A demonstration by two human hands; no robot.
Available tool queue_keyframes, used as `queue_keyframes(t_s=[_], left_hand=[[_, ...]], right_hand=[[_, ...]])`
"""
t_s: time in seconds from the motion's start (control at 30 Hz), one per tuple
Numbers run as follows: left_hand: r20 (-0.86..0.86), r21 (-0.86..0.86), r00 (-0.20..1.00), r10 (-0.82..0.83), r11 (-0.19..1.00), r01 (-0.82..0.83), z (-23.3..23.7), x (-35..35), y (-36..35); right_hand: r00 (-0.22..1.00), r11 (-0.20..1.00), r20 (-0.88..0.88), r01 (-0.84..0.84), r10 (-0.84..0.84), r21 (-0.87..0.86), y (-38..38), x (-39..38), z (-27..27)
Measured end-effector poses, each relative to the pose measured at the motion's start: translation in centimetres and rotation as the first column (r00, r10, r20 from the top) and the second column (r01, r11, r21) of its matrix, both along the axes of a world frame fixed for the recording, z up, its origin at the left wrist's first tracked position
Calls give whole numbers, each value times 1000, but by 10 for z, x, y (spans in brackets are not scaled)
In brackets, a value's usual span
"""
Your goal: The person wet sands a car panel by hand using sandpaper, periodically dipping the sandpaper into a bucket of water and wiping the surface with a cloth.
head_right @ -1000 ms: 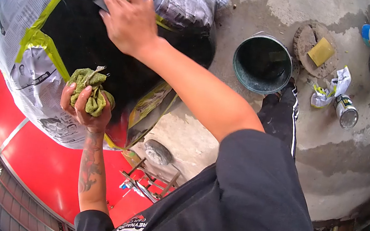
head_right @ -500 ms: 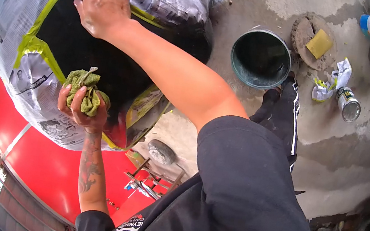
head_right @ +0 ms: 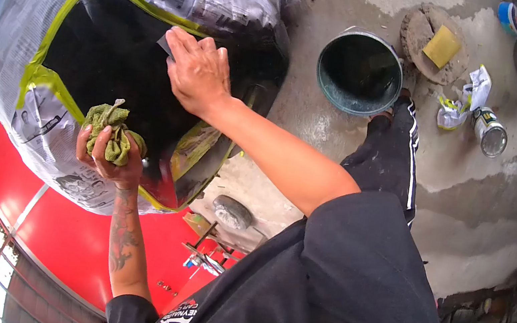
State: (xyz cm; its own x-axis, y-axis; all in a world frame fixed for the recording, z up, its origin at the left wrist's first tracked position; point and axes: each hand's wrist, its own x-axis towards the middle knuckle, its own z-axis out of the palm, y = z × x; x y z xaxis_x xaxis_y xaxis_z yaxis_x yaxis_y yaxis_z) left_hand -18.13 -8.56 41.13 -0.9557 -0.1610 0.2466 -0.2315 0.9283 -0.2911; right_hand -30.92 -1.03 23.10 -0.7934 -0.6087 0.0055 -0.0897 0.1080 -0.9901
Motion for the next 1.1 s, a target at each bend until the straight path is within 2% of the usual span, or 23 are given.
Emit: queue_keyframes(t_s=[0.03,0.13,0.23,0.3,0.33,0.43,0.5,0.6,0.7,0.77,0.8,0.9,0.93,1.03,1.1], left_hand=[[5,-10,1000,8,1000,-7,0,2,-2],[-6,1,1000,-12,1000,12,-1,-2,1],[-18,2,1000,-21,1000,21,0,-5,2],[-25,4,999,-20,1000,20,-1,-5,3],[-19,7,1000,-19,1000,19,0,-6,4],[-29,15,999,-25,1000,25,-1,-5,3],[-16,-1,1000,-21,1000,21,-1,-5,3],[-5,-15,1000,-6,1000,6,-1,-1,-1],[-1,-8,1000,3,1000,-3,0,1,-1],[0,-11,1000,7,1000,-7,-1,1,0],[5,-18,1000,12,1000,-12,-1,1,0],[-2,-10,1000,4,1000,-4,0,1,-1],[-9,-1,1000,0,1000,0,-1,1,-2],[-3,-7,1000,5,1000,-5,-1,-1,0],[-3,-12,1000,5,1000,-5,-1,0,-1]], right_hand=[[1000,1000,-15,-27,27,12,9,-1,-4],[996,968,53,-76,65,239,32,34,-57],[989,965,141,-85,51,248,32,30,-58],[998,998,55,-20,16,68,23,17,-31],[994,999,107,-37,33,34,20,12,-23],[999,989,37,-35,30,141,30,28,-56],[981,944,170,-139,91,300,39,38,-93],[951,933,304,-161,59,321,40,35,-100],[983,979,170,-101,71,178,30,28,-50],[998,1000,58,-16,15,11,18,15,-24],[997,998,50,-56,56,-6,14,6,-16],[992,995,-71,-104,104,-3,27,9,-36],[990,992,-53,-129,130,16,33,14,-47],[996,997,-68,-66,63,-41,26,18,-52],[996,992,-89,-31,20,-125,7,6,-34]])
